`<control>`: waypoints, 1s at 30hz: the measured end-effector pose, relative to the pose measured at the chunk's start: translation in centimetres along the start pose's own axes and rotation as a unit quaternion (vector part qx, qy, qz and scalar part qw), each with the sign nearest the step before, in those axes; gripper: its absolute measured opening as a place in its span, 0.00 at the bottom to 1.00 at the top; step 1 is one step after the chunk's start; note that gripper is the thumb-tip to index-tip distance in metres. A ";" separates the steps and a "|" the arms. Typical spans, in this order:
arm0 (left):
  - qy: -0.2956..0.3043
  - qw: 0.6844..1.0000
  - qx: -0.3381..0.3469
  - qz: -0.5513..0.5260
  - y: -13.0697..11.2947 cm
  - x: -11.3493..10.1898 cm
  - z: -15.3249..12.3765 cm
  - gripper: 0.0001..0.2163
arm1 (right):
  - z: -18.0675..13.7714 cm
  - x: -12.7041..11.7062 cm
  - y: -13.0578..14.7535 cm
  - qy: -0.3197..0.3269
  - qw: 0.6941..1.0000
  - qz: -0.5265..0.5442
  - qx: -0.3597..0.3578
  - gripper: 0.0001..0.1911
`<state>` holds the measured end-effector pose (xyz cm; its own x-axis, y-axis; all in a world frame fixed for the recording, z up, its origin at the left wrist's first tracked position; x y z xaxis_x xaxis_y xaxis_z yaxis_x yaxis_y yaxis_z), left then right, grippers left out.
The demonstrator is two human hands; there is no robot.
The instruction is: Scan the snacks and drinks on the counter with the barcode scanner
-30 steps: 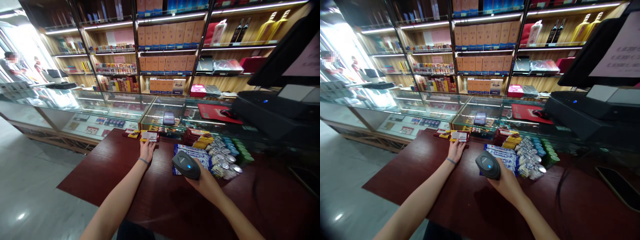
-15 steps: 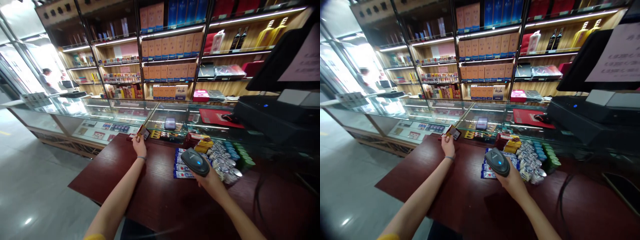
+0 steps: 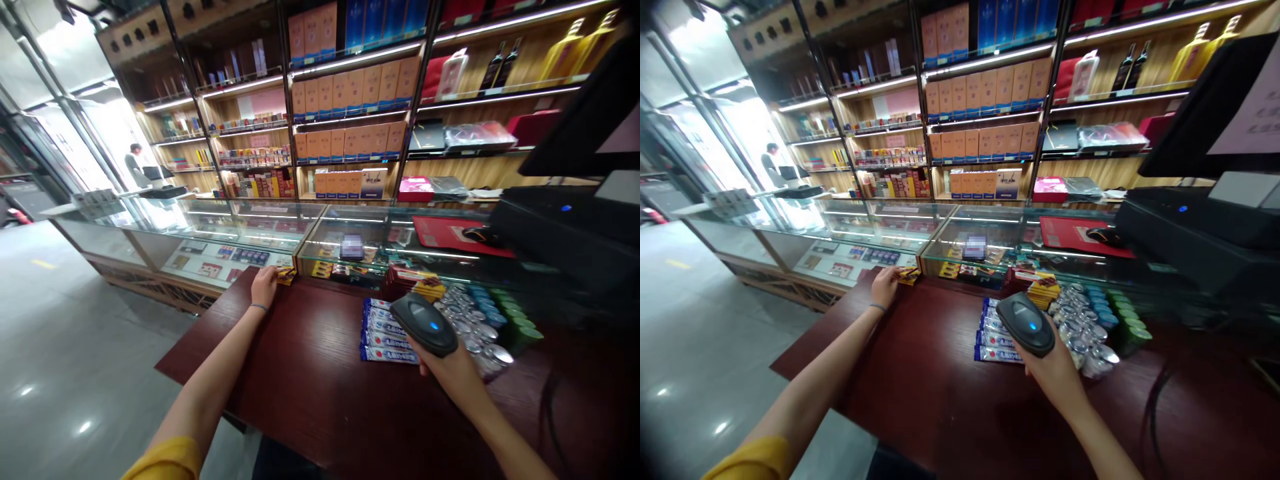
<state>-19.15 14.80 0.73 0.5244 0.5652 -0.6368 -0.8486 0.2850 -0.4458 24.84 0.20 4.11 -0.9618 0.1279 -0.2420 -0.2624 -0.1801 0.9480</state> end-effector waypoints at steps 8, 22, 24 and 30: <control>0.095 0.989 0.066 0.088 1.7 2.0 -0.3 0.10 | 0.2 -0.2 -0.5 -0.012 1.000 -0.010 0.005 0.15; 0.149 0.983 0.087 0.056 2.6 3.6 -0.2 0.10 | -0.3 0.2 0.8 -0.045 0.999 -0.008 0.020 0.17; 0.153 0.983 0.085 0.061 2.7 3.7 -0.2 0.10 | -0.3 0.2 0.9 -0.047 0.999 -0.012 0.018 0.16; 0.146 0.983 0.081 0.073 2.6 3.8 -0.1 0.10 | -0.1 0.0 0.3 -0.049 0.998 -0.014 0.027 0.15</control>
<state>-19.39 17.62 -2.90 0.3748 0.3700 -0.8501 -0.9035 0.3513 -0.2454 24.71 0.01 4.37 -0.9414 0.2269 -0.2496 -0.2817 -0.1219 0.9517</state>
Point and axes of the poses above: each hand's wrist, its own z-axis towards the middle knuckle, its own x-axis out of the palm, y = z × x, the point moved 4 cm from there along z, towards the middle knuckle, and after that the axes turned 4 degrees about y, right-handed, at the moved point
